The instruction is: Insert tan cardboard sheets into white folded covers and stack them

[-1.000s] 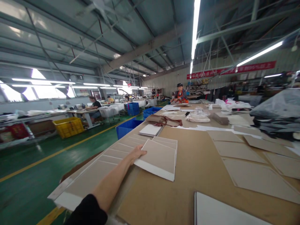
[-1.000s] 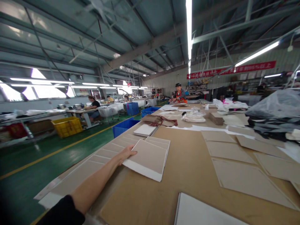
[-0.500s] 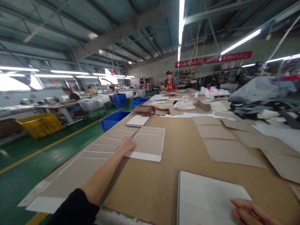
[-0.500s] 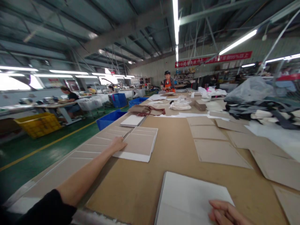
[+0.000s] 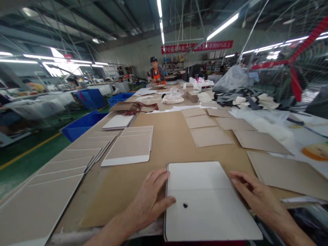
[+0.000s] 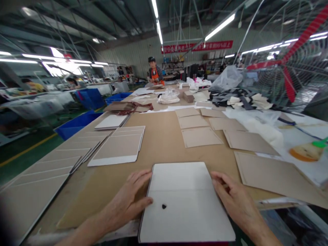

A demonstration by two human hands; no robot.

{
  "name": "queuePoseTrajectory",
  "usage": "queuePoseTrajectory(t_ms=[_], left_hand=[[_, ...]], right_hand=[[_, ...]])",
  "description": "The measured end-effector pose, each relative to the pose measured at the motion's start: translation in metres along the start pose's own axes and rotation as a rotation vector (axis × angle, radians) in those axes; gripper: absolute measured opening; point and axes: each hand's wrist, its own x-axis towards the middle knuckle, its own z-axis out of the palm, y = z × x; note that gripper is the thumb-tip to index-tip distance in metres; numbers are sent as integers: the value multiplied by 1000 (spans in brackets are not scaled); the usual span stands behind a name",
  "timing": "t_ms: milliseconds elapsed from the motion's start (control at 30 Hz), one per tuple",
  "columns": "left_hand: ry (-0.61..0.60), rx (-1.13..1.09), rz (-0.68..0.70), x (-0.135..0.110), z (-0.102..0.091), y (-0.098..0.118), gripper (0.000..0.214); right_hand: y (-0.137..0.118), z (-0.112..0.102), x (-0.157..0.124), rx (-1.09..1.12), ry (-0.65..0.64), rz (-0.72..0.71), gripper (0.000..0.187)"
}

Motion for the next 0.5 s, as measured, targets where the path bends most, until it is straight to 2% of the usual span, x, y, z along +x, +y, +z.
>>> queuePoseTrajectory(t_ms=[100, 200, 300, 400, 500], left_hand=[[-92, 11, -41, -10, 14, 5, 76], [-148, 35, -93, -13, 20, 7, 78], [-165, 25, -120, -11, 18, 10, 79], [-159, 23, -138, -11, 13, 14, 78], [-154, 54, -111, -15, 19, 9, 83]], right_hand=[[1, 0, -4, -112, -16, -79, 36], [2, 4, -8, -204, -46, -118, 39], [2, 9, -10, -253, -22, -124, 44], [10, 13, -12, -191, -13, -89, 45], [44, 19, -9, -26, 21, -58, 43]])
